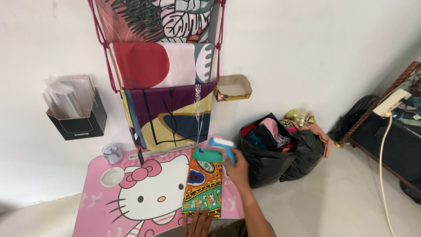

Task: The person folds a colorful patterned fabric on a small table and uses a lint roller to clean both sides of the garment.

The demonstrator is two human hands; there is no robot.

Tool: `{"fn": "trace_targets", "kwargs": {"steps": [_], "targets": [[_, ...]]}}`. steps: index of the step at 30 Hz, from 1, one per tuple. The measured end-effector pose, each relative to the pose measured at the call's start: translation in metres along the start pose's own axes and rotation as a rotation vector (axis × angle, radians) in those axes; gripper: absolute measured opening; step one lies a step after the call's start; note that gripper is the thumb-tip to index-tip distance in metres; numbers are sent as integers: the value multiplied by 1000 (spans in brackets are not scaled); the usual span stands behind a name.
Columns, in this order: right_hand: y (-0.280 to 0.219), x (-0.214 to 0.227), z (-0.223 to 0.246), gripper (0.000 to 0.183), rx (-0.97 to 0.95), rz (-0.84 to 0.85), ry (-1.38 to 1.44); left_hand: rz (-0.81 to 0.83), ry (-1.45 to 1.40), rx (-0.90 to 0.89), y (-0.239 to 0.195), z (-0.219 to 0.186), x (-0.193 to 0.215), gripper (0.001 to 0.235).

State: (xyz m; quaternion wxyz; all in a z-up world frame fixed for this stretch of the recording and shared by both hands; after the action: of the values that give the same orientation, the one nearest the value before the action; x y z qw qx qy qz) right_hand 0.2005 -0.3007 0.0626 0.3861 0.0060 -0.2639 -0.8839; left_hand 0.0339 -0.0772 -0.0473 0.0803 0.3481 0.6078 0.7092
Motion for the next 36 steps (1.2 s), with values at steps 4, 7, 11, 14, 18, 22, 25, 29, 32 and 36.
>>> {"fn": "trace_targets", "kwargs": {"steps": [4,7,11,14,18,22,25,29,32,36], "targets": [[31,67,62,38,149,-247,-28,-115,30,25,-3,0,-7,30],[48,90,127,50,491,-332,138,55,18,-17,-16,5,-10,56],[83,78,175,43,652,-378,15,129,10,-9,1,0,9,64],[110,49,184,42,609,-136,115,126,-16,29,11,-1,19,60],[133,24,170,42,559,-31,38,221,-90,55,21,-2,28,64],[143,20,159,37,439,4,88,177,-87,55,41,-5,42,56],[144,27,157,42,364,55,141,214,-120,92,36,-3,39,55],[134,53,110,47,425,-22,107,234,-124,107,57,-10,57,43],[97,90,79,46,331,-157,526,251,-41,85,69,-4,57,48],[-10,96,83,24,377,-27,177,125,24,130,78,19,54,58]]}}
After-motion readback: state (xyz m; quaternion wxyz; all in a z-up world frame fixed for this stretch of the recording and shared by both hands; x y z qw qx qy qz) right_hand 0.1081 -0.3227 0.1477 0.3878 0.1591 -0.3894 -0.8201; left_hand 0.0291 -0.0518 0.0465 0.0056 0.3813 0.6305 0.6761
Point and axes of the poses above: each hand's wrist, its own y-axis towards the middle knuckle, its own x-axis out of the back of the hand, z = x × y, the point moved 4 cm from there along y, towards the middle knuckle, and after that the axes turned 10 degrees about -z, right-handed, at the moved point
